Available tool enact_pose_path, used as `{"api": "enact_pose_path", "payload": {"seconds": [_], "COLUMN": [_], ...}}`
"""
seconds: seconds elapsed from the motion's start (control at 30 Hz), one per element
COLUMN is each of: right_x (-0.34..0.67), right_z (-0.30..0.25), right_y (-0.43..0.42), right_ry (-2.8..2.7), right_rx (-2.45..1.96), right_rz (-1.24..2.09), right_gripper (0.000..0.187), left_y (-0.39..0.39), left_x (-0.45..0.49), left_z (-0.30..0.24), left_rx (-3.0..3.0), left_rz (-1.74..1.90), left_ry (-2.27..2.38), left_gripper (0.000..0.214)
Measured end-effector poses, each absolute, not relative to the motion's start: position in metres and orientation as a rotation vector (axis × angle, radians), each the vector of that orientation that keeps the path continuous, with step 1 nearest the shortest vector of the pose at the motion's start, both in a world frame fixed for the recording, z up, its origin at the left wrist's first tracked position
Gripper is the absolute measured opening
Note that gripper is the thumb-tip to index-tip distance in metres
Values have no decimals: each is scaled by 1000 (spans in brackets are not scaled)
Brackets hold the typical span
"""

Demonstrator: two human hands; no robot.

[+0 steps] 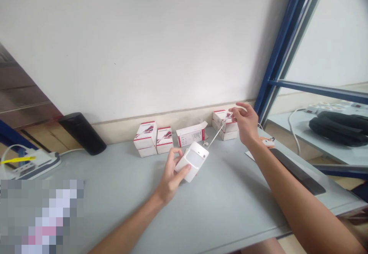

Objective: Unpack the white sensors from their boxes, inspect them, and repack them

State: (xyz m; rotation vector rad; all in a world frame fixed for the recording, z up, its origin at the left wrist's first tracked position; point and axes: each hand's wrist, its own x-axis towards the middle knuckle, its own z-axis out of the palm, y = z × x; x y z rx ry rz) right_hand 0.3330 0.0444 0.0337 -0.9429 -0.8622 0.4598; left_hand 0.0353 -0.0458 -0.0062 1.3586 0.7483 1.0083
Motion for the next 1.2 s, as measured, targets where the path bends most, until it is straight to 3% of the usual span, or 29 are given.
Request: {"api": "enact_pose_path", "payload": {"seconds": [0.3, 0.53, 0.9, 1.1, 1.2], "right_x": [330, 292, 227, 255, 258], "right_z": [36, 30, 7, 14, 27], "right_y": [38, 28, -8, 28, 64], "right_ry": [-870, -970, -1635, -1744, -1680], "right_rx": [-1060, -1076, -1161, -1385, -1523], "right_rz": [36, 0, 329, 13, 11], "right_gripper": [14, 10, 30, 28, 29], "left_y": [-40, -33, -14, -13, -15], "left_x": [40, 36, 29, 30, 29], "left_z": [-1, 0, -1, -2, -5], "left_rx": [1199, 1003, 858, 932, 978], "left_rz": [1076, 1092, 1314, 1317, 1305], "left_ry": [825, 758, 792, 807, 840], "left_gripper": [50, 49, 45, 52, 54]}}
